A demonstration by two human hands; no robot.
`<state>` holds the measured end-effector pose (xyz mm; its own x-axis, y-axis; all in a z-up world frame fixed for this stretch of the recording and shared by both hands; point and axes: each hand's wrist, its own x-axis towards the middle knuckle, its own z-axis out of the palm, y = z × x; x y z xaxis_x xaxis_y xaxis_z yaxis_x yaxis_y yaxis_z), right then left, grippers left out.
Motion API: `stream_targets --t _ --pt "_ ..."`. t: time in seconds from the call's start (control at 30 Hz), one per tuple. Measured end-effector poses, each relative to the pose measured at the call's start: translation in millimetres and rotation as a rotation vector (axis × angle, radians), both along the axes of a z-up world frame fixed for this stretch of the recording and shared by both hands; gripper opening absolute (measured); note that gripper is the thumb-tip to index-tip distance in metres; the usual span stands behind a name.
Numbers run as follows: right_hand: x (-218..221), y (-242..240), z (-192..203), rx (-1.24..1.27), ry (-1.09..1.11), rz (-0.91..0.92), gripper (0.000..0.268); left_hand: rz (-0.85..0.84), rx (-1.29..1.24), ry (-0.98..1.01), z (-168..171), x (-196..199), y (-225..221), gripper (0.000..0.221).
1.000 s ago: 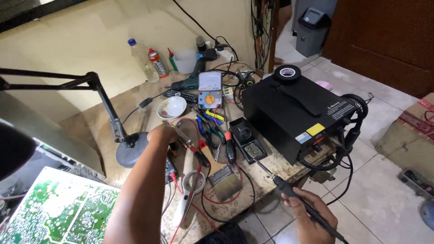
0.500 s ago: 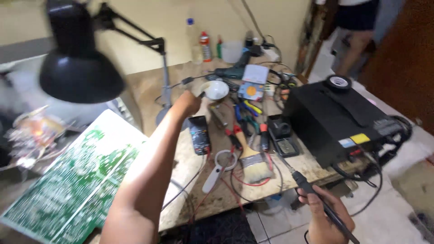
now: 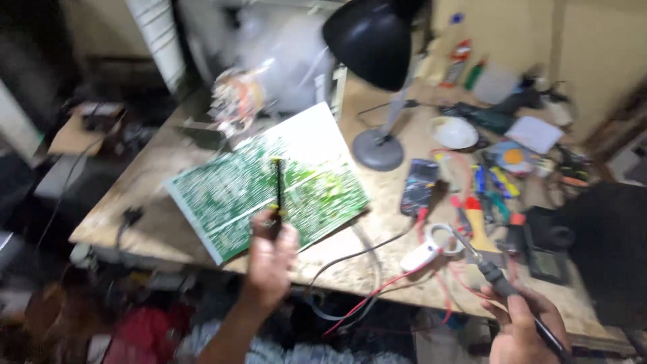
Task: Soldering and inspecting a circuit board from a CRT television on a repair bench.
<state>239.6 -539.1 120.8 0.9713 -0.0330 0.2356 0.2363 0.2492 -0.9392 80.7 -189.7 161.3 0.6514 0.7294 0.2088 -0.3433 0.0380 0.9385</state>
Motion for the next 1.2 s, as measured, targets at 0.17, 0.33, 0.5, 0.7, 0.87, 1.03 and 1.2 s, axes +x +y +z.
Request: stream_targets --t 0.17,0.33,0.5,0.7,0.87,1.03,1.2 --pt "-32.7 109.1 31.2 -0.029 0.048 0.138 0.02 0.472 0.224 0.157 10.7 -110.9 74.5 0.034" --pt "-36.6 197.7 35.9 -0.112 -0.021 0.368 0.027 0.612 0.107 0.161 -13.6 -167.6 121.0 0.022" --pt "-49.1 281.2 65.9 -0.235 -0.176 0.467 0.021 0.72 0.146 0.344 -27.9 -191.2 153.0 0.049" --pt "-33.5 334.1 50.9 -0.367 -0.353 0.494 0.026 0.771 0.304 0.367 -48.0 -203.2 183.9 0.017" --pt "-33.5 346.0 37.9 -0.308 -0.443 0.571 0.024 0.827 0.188 0.436 -72.6 -207.1 197.2 0.033" --pt "-42.1 343.1 39.5 -0.385 -0.35 0.594 0.021 0.814 0.357 0.494 -102.1 -212.4 208.9 0.025" --pt "-40.4 348.7 62.9 -0.574 -0.555 0.614 0.025 0.899 0.133 0.527 -98.7 -213.8 205.5 0.02"
